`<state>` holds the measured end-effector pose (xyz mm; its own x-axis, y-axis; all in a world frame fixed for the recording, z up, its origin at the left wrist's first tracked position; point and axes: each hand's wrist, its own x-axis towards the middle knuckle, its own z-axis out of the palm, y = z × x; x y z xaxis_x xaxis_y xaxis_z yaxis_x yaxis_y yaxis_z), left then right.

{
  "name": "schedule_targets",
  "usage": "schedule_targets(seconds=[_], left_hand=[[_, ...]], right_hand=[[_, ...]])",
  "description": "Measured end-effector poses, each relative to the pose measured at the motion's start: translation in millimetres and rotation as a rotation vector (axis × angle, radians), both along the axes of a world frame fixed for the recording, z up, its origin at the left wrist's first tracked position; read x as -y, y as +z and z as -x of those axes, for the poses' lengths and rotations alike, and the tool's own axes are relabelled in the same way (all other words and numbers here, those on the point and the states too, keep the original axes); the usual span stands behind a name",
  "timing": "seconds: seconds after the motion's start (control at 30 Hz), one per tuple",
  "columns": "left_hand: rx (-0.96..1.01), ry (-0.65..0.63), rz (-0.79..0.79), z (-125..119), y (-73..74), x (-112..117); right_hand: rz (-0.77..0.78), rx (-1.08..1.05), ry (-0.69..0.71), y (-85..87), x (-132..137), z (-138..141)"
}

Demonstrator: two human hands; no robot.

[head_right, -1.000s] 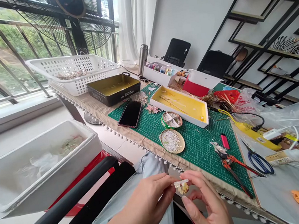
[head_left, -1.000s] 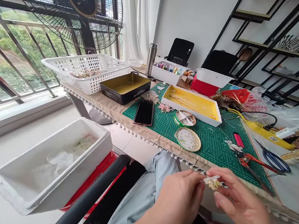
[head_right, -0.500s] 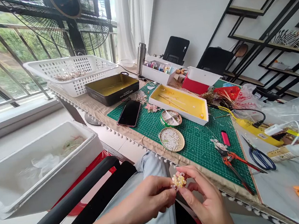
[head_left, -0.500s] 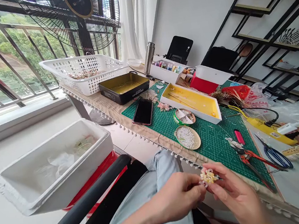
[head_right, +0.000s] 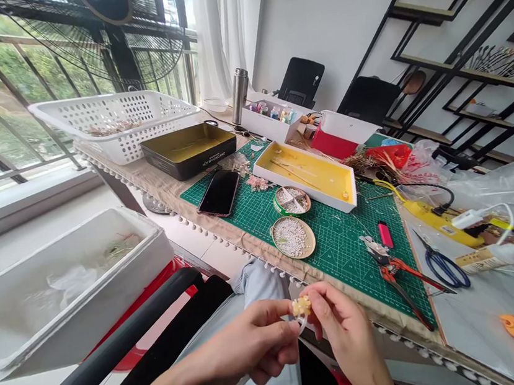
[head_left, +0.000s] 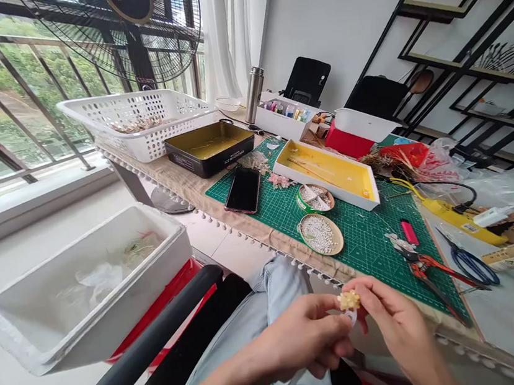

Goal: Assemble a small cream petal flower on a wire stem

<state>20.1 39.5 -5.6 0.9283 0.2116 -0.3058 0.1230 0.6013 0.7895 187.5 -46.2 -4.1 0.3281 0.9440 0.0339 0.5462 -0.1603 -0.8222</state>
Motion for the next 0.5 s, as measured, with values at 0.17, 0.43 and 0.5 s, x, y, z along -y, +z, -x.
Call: schedule_targets(seconds=[0.17,0.43,0.5], left_hand=[[-0.025,0.073,-0.038,-1.2,-3.3,0.3],[-0.019,0.214,-0.183,-24.4,-6.5,-5.2],[-0.035,0.233,-0.170,-29.8,-6.5,-8.8]], right_hand=[[-0.021,0.245,-0.071,2.9,9.9,-38.0],[0.048,0.552,-0.429,21.5,27.4,-222.8],[0.086,0.565,-0.396,22.9,17.0,-254.8]])
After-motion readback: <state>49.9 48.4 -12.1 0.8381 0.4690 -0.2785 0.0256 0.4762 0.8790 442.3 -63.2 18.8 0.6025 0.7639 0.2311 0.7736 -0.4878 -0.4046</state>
